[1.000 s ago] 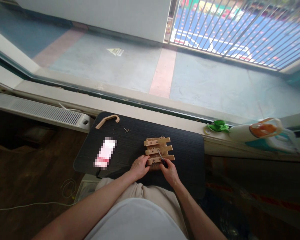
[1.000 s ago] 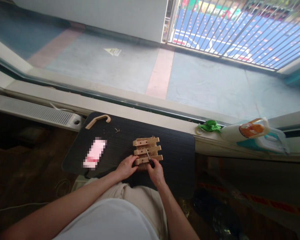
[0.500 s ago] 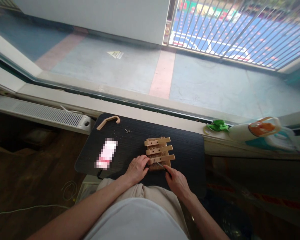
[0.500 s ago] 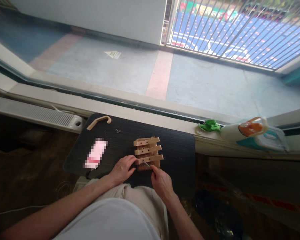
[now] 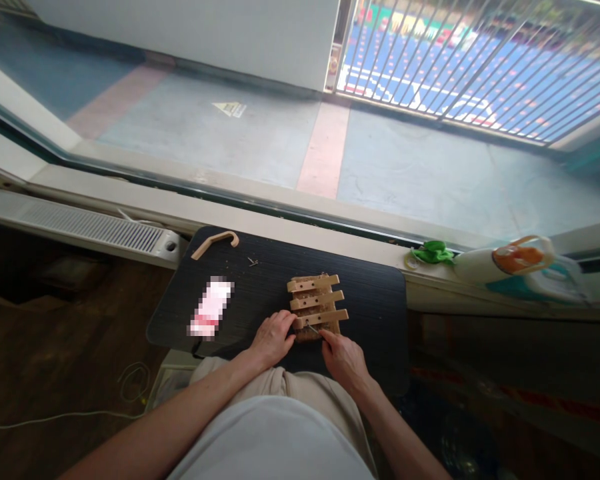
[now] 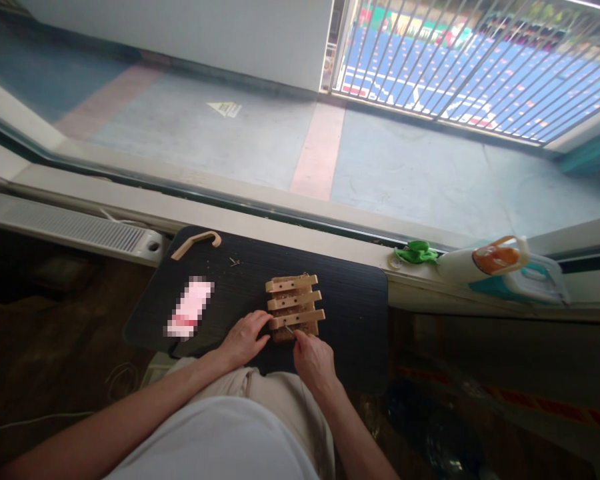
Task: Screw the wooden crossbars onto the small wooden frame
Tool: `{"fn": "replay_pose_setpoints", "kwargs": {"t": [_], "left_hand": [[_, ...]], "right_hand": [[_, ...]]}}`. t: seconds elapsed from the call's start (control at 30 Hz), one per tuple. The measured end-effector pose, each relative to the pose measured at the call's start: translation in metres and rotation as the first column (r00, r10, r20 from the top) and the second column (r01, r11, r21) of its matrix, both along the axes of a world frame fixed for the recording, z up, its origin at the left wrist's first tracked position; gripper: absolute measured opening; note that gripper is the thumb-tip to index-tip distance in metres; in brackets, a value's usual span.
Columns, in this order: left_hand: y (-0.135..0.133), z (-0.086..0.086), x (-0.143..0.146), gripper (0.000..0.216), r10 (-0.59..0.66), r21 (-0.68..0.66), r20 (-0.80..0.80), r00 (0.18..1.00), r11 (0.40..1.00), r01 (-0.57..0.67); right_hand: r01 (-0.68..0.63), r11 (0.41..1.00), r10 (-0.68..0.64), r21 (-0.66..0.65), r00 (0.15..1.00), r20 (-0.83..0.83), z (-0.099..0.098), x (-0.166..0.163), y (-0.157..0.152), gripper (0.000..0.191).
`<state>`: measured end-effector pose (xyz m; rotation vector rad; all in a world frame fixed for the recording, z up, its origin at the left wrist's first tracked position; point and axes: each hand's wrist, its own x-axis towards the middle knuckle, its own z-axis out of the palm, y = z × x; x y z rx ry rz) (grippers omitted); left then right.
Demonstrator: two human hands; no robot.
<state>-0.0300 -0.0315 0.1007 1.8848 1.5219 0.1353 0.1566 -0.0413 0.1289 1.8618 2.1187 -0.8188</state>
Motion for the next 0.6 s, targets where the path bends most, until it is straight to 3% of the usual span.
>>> {"fn": "replay_pose_setpoints", "kwargs": {"t": [0.6], "left_hand": [[0.0003, -0.0018, 0.0022, 0.033, 0.010, -0.014, 0.012, 1.000, 1.000, -0.010]], "right_hand": [[-0.016, 1.000, 0.016, -0.006, 0.997, 0.074, 0.0010, -0.0048, 0.0028, 0.033]]}}
